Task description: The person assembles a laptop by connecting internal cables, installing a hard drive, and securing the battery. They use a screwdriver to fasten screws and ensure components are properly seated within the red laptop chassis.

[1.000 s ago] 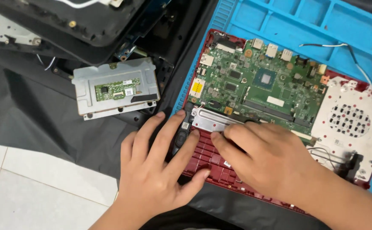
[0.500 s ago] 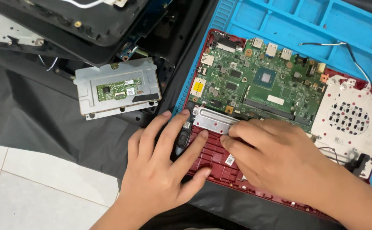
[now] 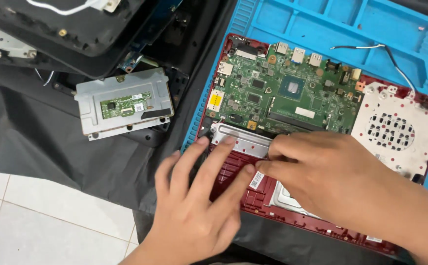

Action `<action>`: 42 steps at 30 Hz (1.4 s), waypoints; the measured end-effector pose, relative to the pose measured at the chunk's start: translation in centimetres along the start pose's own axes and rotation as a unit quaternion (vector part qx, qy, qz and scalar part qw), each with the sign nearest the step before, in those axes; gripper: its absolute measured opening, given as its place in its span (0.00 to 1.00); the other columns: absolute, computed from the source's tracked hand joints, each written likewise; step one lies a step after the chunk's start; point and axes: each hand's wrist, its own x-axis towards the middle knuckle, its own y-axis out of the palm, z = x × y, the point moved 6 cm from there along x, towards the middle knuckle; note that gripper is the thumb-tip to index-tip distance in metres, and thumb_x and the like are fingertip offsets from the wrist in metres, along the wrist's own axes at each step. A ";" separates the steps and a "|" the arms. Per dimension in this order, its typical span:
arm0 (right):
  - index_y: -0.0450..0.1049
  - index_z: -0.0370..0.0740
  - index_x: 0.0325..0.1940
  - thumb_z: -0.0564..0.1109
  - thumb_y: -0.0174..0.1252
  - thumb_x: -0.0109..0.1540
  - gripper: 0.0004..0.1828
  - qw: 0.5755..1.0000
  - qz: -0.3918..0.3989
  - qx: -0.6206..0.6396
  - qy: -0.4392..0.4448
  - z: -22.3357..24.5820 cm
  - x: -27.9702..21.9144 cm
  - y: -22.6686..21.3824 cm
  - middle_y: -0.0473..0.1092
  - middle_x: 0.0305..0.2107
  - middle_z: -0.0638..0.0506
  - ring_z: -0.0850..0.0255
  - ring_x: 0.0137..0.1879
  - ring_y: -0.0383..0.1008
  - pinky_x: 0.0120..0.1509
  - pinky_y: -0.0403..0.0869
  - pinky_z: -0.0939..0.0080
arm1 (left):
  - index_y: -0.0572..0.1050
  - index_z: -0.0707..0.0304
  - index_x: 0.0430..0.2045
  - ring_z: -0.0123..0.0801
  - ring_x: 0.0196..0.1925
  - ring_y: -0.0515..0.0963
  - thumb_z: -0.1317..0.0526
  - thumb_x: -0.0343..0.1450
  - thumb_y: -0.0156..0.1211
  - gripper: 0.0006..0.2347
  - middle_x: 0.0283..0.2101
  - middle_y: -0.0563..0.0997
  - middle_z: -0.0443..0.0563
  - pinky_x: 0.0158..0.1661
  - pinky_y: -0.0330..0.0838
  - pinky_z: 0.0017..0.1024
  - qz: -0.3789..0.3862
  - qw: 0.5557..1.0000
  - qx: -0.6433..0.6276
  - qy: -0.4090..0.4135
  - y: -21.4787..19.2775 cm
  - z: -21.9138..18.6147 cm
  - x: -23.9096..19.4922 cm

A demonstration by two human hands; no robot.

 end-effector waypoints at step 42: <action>0.75 0.33 0.41 0.36 0.59 0.45 0.20 0.992 0.066 -0.095 0.047 1.2 -0.5 -1.4 0.70 0.37 0.47 0.54 0.38 0.78 0.32 0.75 0.58 | 0.77 0.49 0.54 0.57 0.73 0.61 0.43 0.71 0.60 0.21 0.70 0.65 0.59 0.64 0.52 0.63 0.056 0.998 -0.041 0.012 1.5 -0.3 0.8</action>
